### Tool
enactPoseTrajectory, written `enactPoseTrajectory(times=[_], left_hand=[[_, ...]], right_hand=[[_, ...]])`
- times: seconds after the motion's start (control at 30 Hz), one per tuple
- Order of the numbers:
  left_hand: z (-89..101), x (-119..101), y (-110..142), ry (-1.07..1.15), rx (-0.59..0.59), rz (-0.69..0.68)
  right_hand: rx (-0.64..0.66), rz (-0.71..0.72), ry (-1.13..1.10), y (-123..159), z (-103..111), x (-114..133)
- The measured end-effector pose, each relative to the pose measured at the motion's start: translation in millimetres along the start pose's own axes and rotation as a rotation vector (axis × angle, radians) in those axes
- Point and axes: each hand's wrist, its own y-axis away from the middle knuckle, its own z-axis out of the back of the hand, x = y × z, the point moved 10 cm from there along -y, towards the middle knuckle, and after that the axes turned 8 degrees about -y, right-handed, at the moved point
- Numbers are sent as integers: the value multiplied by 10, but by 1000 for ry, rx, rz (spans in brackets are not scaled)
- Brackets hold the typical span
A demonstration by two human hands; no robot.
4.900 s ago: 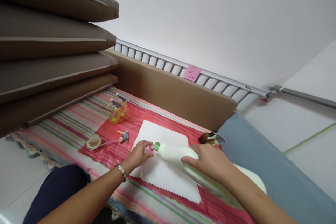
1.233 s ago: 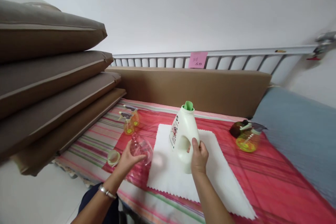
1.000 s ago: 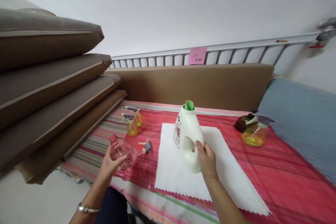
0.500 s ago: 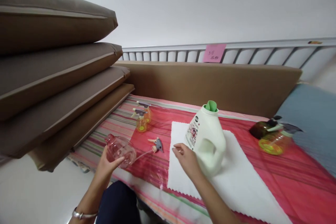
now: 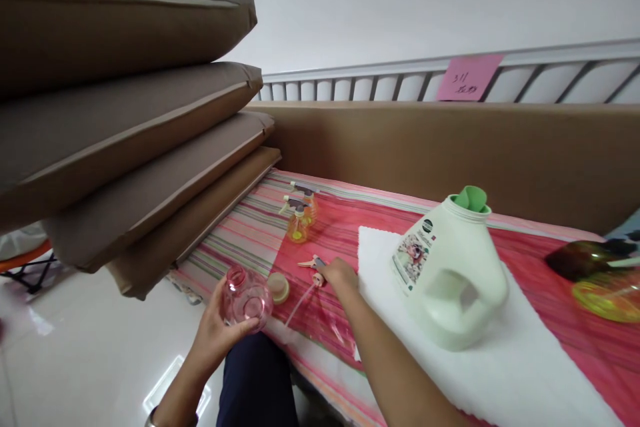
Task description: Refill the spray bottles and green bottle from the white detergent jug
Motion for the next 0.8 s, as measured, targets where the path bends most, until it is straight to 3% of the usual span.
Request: enactPoseTrajectory(times=[0.3,0.53,0.67,0.8], left_hand=[[-95,60,108,12,23,41],[-208,-93,190,100,54,36],[-325,-159,239,150,89,17],[-531,-242,282,121,113,-29]], right_hand=[[60,-68,52,-11,-80,72],[-30,63,-29,137,52,155],[-178,232,-147,473,426,200],[-395,402,-327,1123,1211,1]])
